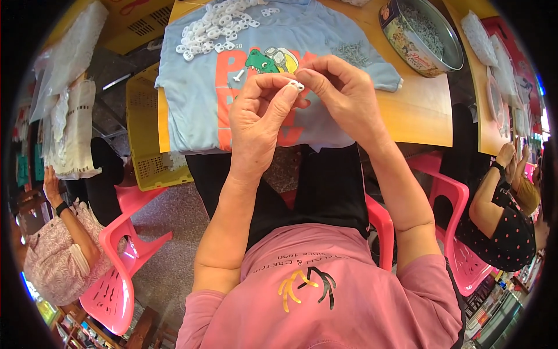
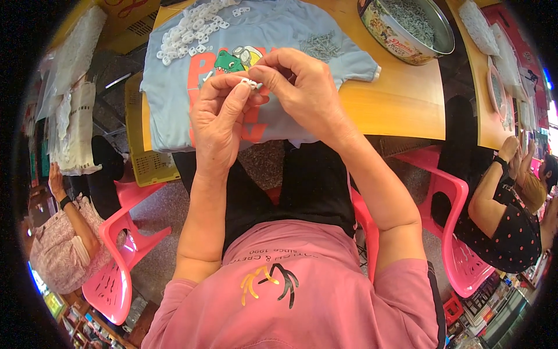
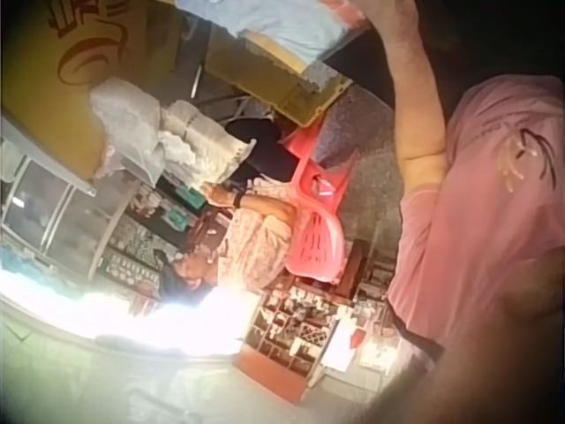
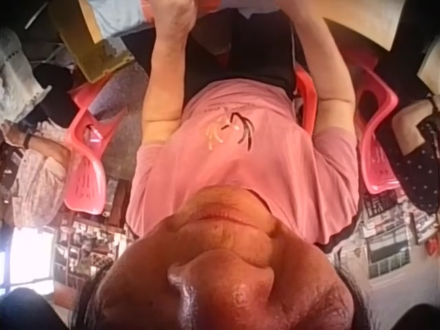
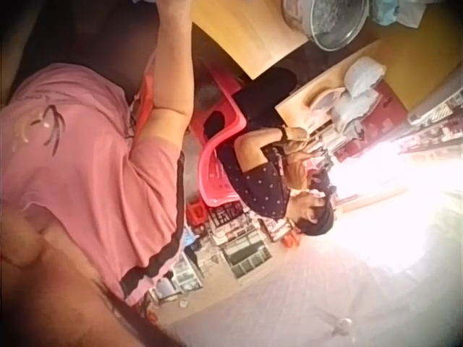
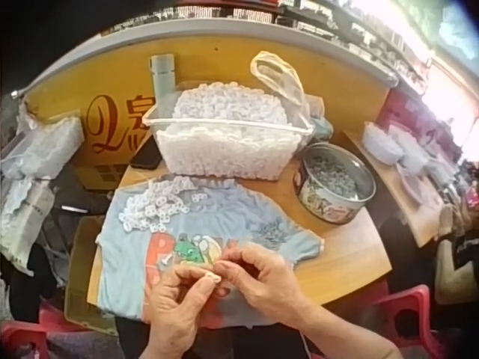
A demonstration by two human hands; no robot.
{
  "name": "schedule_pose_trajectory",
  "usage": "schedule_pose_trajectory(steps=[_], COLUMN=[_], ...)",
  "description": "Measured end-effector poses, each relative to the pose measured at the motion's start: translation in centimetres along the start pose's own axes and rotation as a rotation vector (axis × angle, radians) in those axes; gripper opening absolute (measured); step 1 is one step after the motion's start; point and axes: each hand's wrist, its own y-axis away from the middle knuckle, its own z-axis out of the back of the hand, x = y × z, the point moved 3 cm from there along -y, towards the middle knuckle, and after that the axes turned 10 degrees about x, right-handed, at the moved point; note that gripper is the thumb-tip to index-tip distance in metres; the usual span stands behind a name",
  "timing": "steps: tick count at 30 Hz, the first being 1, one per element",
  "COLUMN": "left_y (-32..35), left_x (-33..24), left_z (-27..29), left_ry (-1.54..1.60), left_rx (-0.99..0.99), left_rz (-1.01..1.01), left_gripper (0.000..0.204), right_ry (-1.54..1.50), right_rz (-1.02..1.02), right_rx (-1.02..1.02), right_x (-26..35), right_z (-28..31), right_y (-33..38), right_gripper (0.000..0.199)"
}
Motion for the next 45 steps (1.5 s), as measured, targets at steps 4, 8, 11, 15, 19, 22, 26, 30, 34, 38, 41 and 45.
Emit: schedule_pose_trajectory(steps=[4, 8, 11, 15, 19, 22, 26, 30, 34, 38, 41, 45], left_y=[-0.1, 0.0, -0.1, -0.1, -0.2, -0.2, -0.2, -0.2, -0.1, -0.1, -0.1, -0.1], left_x=[-0.1, 0.0, 0.0, -0.3, -0.4, -0.2, -0.1, -0.1, -0.2, 0.1, 0.2, 0.1], left_z=[-0.3, 0.1, 0.1, -0.2, -0.3, -0.2, -0.2, -0.2, -0.4, -0.2, -0.2, -0.1], left_ry=[0.028, 0.011, 0.02, 0.039, 0.023, 0.025, 0.021, 0.018, 0.003, -0.025, -0.023, -0.025], left_rx=[-0.015, -0.027, -0.01, 0.002, 0.033, 0.031, 0.03, 0.008, 0.004, 0.015, 0.008, -0.018], left_rz=[-0.013, 0.015, 0.001, 0.013, 0.015, 0.02, 0.01, 0.023, 0.029, -0.007, 0.004, 0.003], left_gripper=[0.014, 0.014, 0.012, 0.011, 0.011, 0.01, 0.011, 0.012, 0.011, 0.011, 0.012, 0.01], right_ry=[-0.049, -0.083, -0.061, -0.068, -0.046, -0.046, -0.003, 0.064, 0.196, 0.469, 0.422, 0.337], right_rz=[0.038, -0.004, 0.001, -0.034, -0.039, -0.008, -0.02, 0.012, 0.086, 0.328, 0.325, 0.314], right_rx=[-0.072, -0.048, -0.026, 0.05, 0.077, 0.084, 0.088, 0.034, 0.01, -0.049, -0.064, -0.144], right_x=[-0.1, 0.2, 0.0, 0.6, 0.8, 0.5, 0.8, 1.1, 1.0, 1.7, 1.5, 1.2], right_z=[-0.2, -0.3, 0.1, 0.4, 0.2, 0.0, 0.0, -0.2, -0.2, -0.4, -0.6, -1.5], right_y=[0.0, -0.2, -0.1, 0.0, -0.1, -0.1, 0.0, 0.0, -0.1, -0.2, -0.2, 0.1], right_gripper=[0.02, 0.021, 0.021, 0.023, 0.022, 0.021, 0.021, 0.02, 0.017, 0.014, 0.013, 0.012])
